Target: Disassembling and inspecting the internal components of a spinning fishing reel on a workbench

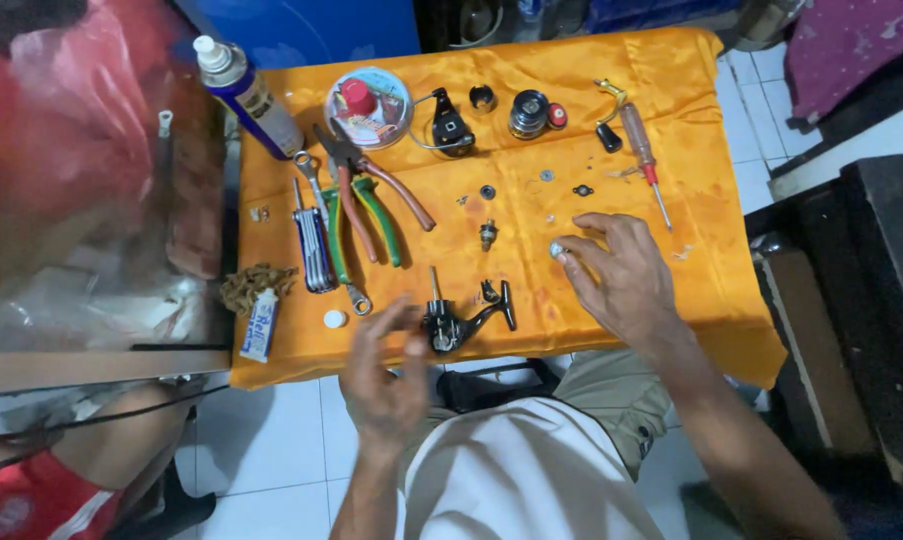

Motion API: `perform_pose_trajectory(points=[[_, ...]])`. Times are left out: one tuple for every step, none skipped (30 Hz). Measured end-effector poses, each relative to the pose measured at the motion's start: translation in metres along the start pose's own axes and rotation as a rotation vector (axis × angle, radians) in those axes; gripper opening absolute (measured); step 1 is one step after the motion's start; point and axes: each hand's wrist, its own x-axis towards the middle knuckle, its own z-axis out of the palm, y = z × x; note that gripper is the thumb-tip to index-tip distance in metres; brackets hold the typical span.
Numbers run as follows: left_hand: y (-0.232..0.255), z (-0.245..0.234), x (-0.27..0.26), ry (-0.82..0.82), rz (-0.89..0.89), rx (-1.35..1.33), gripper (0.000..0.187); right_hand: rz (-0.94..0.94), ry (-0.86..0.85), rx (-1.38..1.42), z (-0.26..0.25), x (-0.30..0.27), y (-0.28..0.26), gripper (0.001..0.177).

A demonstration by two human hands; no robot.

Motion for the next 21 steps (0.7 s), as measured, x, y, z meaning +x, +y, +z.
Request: perform_pose_trajectory(points=[[-0.025, -0.02, 0.004, 0.009, -0.003, 0.01, 0.038, -0.009, -0.001, 0.01, 0.003, 0.0, 0.0, 0.012], [-0.05, -0.041, 0.007, 0.112, 0.051, 0.168, 0.04, 0.006, -0.02, -0.006, 0.004, -0.002, 0.0, 0.012], [-0.074, -0.061, 0.009, 0.214, 0.105, 0.327, 0.043, 0.02, -0.038, -0.021, 0.005, -0.004, 0.0, 0.012], [-0.091, -0.074, 0.011, 0.216, 0.104, 0.331, 0.043, 0.017, -0.038, -0.018, 0.007, -0.006, 0.0, 0.012], [-0.108, -0.087, 0.013, 0.267, 0.15, 0.654, 0.044, 0.023, -0.043, -0.039, 0.009, -0.007, 0.001, 0.011], [-0.126, -0.096, 0.018, 0.309, 0.2, 0.963, 0.045, 0.036, -0.046, -0.073, 0.008, -0.01, 0.004, 0.01], [-0.134, -0.099, 0.017, 0.307, 0.203, 0.955, 0.045, 0.04, -0.044, -0.08, 0.011, -0.009, 0.003, 0.01], [-0.142, -0.099, 0.016, 0.299, 0.18, 0.929, 0.044, 0.057, -0.05, -0.068, 0.01, -0.011, 0.004, 0.011], [-0.151, -0.097, 0.015, 0.291, 0.157, 0.903, 0.043, 0.075, -0.055, -0.056, 0.009, -0.013, 0.006, 0.012], [-0.156, -0.099, 0.012, 0.281, 0.158, 0.881, 0.043, 0.087, -0.059, -0.077, 0.006, -0.012, 0.004, 0.012], [-0.162, -0.102, 0.009, 0.263, 0.16, 0.906, 0.04, 0.101, -0.057, -0.06, 0.003, -0.012, 0.002, 0.015], [-0.169, -0.104, 0.008, 0.245, 0.166, 0.932, 0.037, 0.117, -0.05, -0.042, 0.001, -0.011, 0.0, 0.018], [-0.144, -0.095, 0.016, 0.235, 0.171, 0.91, 0.037, 0.131, -0.05, -0.063, -0.011, -0.007, -0.003, 0.018], [-0.119, -0.088, 0.023, 0.188, 0.09, 0.78, 0.034, 0.142, -0.074, -0.035, -0.021, -0.003, -0.008, 0.022], [-0.094, -0.082, 0.029, 0.14, 0.01, 0.649, 0.03, 0.154, -0.097, -0.007, -0.031, 0.002, -0.013, 0.027], [-0.096, -0.083, 0.026, 0.133, 0.007, 0.641, 0.03, 0.16, -0.102, -0.014, -0.036, 0.0, -0.014, 0.027], [-0.098, -0.084, 0.023, 0.134, -0.054, 0.691, 0.032, 0.192, -0.107, 0.018, -0.042, -0.001, -0.017, 0.027], [-0.101, -0.086, 0.023, 0.141, -0.109, 0.744, 0.034, 0.219, -0.105, 0.052, -0.046, 0.0, -0.018, 0.027], [-0.1, -0.086, 0.023, 0.139, -0.105, 0.74, 0.034, 0.222, -0.102, 0.047, -0.048, 0.0, -0.018, 0.027], [-0.099, -0.088, 0.021, 0.144, -0.206, 0.744, 0.032, 0.242, -0.101, 0.048, -0.05, -0.002, -0.019, 0.03], [-0.098, -0.089, 0.02, 0.147, -0.307, 0.747, 0.03, 0.263, -0.101, 0.049, -0.052, -0.004, -0.02, 0.032]])
